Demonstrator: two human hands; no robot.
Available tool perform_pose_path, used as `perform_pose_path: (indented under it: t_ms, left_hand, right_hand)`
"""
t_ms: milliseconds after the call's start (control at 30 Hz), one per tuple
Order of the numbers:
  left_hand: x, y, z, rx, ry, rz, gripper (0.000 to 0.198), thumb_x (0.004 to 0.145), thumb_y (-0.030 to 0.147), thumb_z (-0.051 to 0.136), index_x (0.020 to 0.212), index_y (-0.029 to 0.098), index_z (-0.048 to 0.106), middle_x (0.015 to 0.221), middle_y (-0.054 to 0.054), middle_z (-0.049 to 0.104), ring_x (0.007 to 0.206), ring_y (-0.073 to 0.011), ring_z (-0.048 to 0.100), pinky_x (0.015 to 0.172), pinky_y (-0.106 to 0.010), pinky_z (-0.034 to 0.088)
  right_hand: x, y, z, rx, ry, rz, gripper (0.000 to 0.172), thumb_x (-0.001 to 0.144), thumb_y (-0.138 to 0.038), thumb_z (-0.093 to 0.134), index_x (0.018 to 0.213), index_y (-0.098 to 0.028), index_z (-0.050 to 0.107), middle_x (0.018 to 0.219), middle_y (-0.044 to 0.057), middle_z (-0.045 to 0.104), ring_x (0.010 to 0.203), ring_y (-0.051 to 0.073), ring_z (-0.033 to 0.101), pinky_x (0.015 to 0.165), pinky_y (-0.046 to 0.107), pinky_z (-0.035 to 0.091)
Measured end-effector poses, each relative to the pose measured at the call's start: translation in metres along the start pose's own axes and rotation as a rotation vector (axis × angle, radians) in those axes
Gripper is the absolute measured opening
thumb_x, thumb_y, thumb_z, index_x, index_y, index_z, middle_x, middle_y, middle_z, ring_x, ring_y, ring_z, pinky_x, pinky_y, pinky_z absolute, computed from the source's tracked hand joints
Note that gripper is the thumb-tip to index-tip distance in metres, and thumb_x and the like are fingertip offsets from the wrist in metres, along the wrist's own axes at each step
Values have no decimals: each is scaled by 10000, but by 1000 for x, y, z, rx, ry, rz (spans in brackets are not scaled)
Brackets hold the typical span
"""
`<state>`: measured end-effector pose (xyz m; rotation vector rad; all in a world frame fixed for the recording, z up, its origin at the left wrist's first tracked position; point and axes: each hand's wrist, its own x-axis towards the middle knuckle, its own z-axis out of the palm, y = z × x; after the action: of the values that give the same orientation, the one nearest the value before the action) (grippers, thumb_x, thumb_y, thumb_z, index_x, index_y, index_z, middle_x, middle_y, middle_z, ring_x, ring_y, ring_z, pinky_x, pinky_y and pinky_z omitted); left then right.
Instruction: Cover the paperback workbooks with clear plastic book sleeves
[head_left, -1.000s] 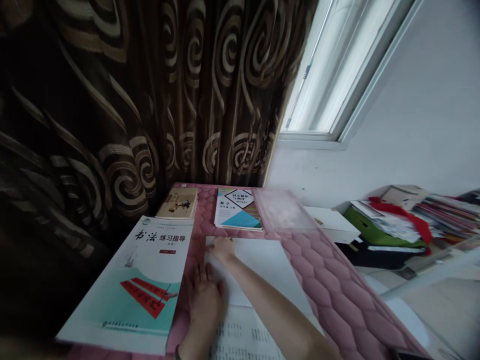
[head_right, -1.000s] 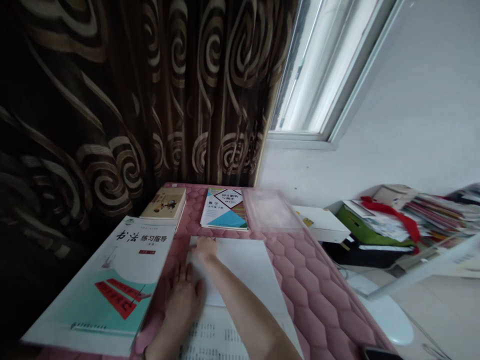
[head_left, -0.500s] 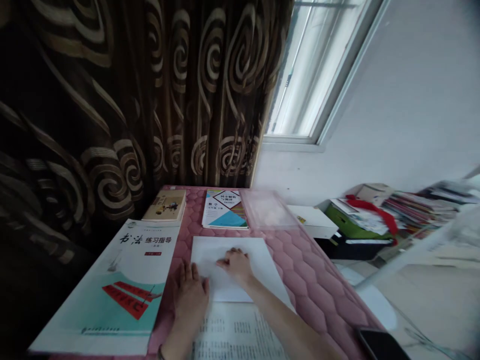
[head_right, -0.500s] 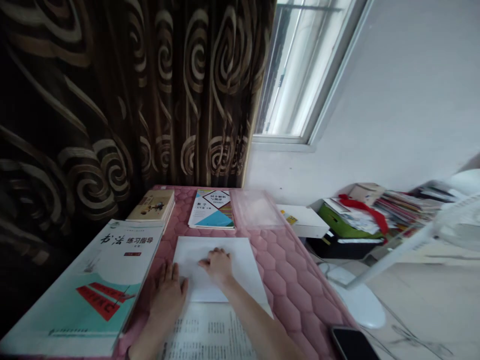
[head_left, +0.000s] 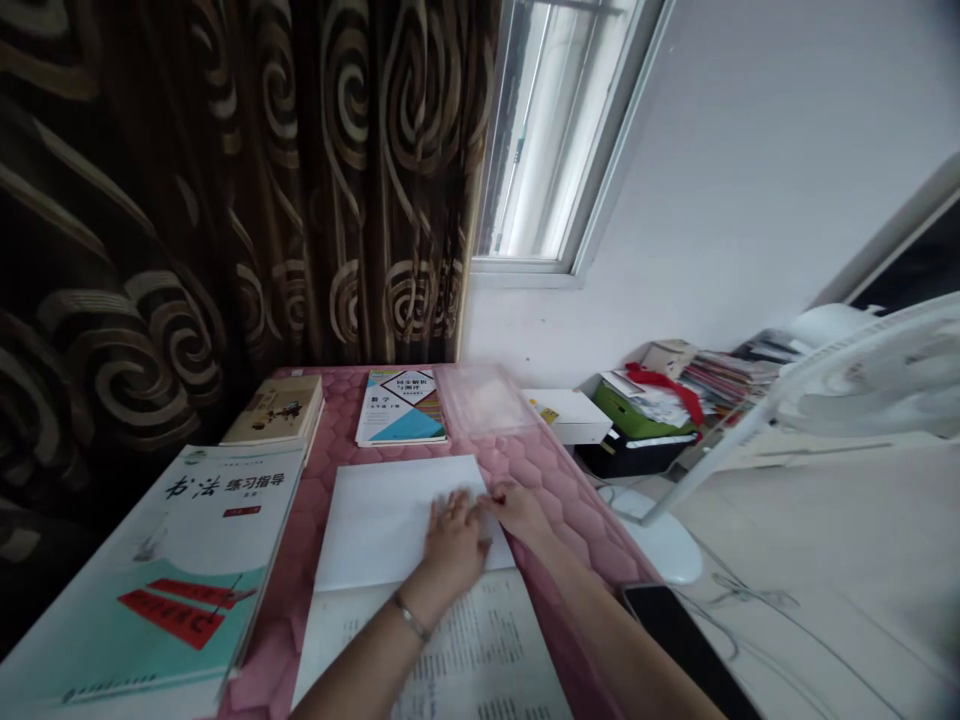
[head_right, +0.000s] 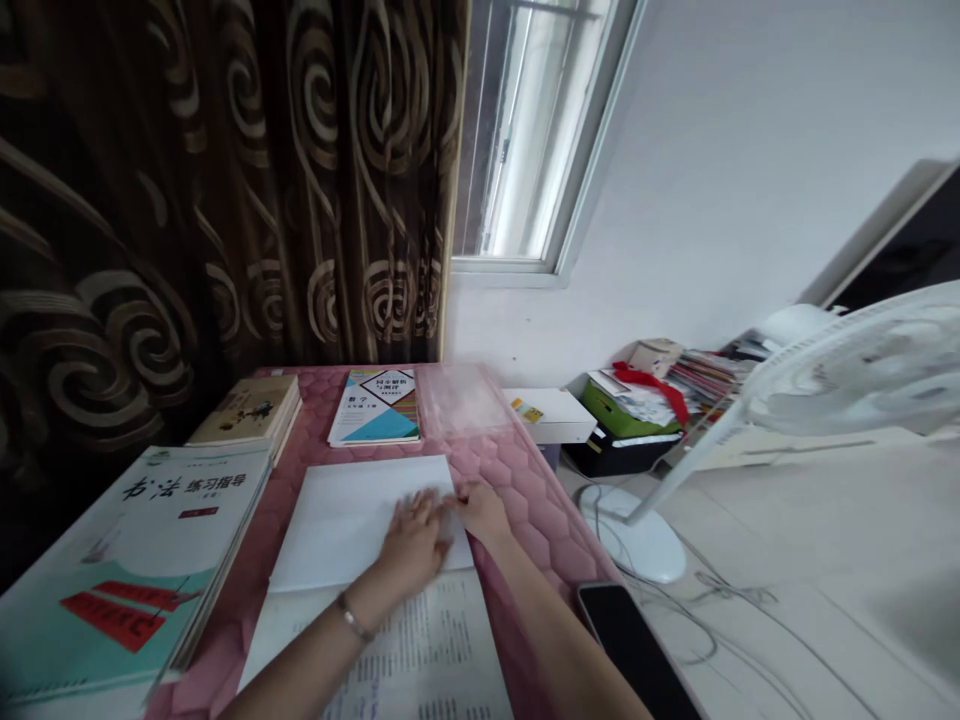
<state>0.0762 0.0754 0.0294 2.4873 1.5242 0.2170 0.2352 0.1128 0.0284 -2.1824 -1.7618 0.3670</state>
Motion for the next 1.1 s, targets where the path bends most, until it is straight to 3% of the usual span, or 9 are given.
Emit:
perform_pose_path:
  t_ms: [133, 367, 567, 733, 967, 1100]
  left_hand:
    - [13, 19, 13, -83, 1, -23, 634, 932, 456, 373, 1477, 133, 400, 1593, -163, 266, 1480, -306, 218, 1187, -580, 131]
    - [7, 16, 17, -133, 28, -27, 613, 946, 481, 359, 1467, 163, 424, 1603, -135, 238, 1492, -277, 185, 1204, -556, 75]
    - [7, 20, 9, -96, -48, -25, 634, 950, 470, 340, 1493, 145, 377, 1611, -148, 183, 1499, -296, 130, 1200, -572, 85]
    - [7, 19, 12, -115, -6, -39, 635, 935, 476, 375, 1484, 158, 394, 1608, -144, 206, 1495, -286, 164, 1202, -561, 78]
    - [7, 16, 18, -135, 17, -2, 652, 947, 499, 338, 1483, 130, 388, 1603, -160, 228, 1493, -292, 172, 1198, -575, 72]
    - [8, 15, 18, -115, 20, -1, 650, 955, 500, 313, 1486, 131, 383, 1603, -158, 229, 1493, -295, 173, 1198, -581, 84]
  right_hand:
    - [7, 3, -2, -45, 9, 18, 258, 845, -435, 645, 813, -193, 729, 899, 70, 754, 864, 214, 680, 700, 273, 420]
    - [57, -9, -2, -101, 13, 69, 388, 839, -484, 641, 971, -132, 738, 1027, 181, 735, 999, 291, 663, 808, 340, 430]
    - [91, -23, 3, -93, 20, 114, 483, 889, -486, 554, 1067, -63, 704, 1057, 239, 710, 989, 309, 662, 775, 359, 438]
    - [76, -20, 4, -94, 29, 79, 419, 897, -459, 560, 1041, -95, 708, 1056, 207, 714, 1033, 300, 641, 814, 358, 419]
    - [21, 4, -6, -73, -60, 19, 241, 829, -445, 672, 801, -210, 717, 895, 52, 745, 892, 212, 662, 738, 296, 410]
    - [20, 3, -8, -86, -56, 36, 263, 835, -462, 660, 833, -207, 722, 902, 66, 743, 881, 221, 667, 742, 307, 423]
